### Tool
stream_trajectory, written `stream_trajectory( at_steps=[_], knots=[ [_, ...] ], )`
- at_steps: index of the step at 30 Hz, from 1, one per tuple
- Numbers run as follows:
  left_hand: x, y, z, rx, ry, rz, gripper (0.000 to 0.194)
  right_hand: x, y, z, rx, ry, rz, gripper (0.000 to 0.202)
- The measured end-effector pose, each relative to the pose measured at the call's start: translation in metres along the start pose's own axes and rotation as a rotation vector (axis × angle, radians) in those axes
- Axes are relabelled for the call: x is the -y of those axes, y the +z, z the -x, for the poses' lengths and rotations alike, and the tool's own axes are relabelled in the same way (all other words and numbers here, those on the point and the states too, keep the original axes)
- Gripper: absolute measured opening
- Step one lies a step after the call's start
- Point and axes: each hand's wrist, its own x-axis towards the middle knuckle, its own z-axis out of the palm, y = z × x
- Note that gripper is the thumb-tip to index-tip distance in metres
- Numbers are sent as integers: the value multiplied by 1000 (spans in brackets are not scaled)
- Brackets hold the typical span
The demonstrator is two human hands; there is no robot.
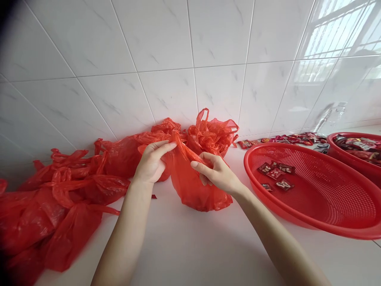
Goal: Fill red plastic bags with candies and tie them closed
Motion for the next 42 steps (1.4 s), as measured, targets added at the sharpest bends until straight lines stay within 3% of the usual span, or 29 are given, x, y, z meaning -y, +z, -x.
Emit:
stream_trajectory(
  at_steps=[7,10,13,15,20,23,28,34,39,42],
  knots=[
    [0,0,1,-78,98,-164,24,-2,1,0,-26,-34,-22,38],
    [2,-1,2,-91,248,-410,23,-1,2,-1,-63,-12,-16,36],
    [3,0,4,-187,452,-666,16,0,4,-2,-114,-1,-10,36],
    [2,1,8,-205,510,-746,14,0,5,-2,-146,1,0,36],
    [-2,9,17,27,403,-621,19,2,9,0,-167,-21,68,33],
    [-1,12,19,96,373,-572,20,1,11,2,-162,-62,140,29],
    [-1,11,19,160,368,-556,29,1,12,4,-147,-126,205,26],
    [-1,10,18,165,416,-784,23,7,8,5,-68,-139,210,21],
    [1,11,17,253,393,-871,25,9,3,5,-41,-168,244,5],
    [2,12,17,184,328,-913,26,10,2,6,-48,-155,280,6]
  ],
)
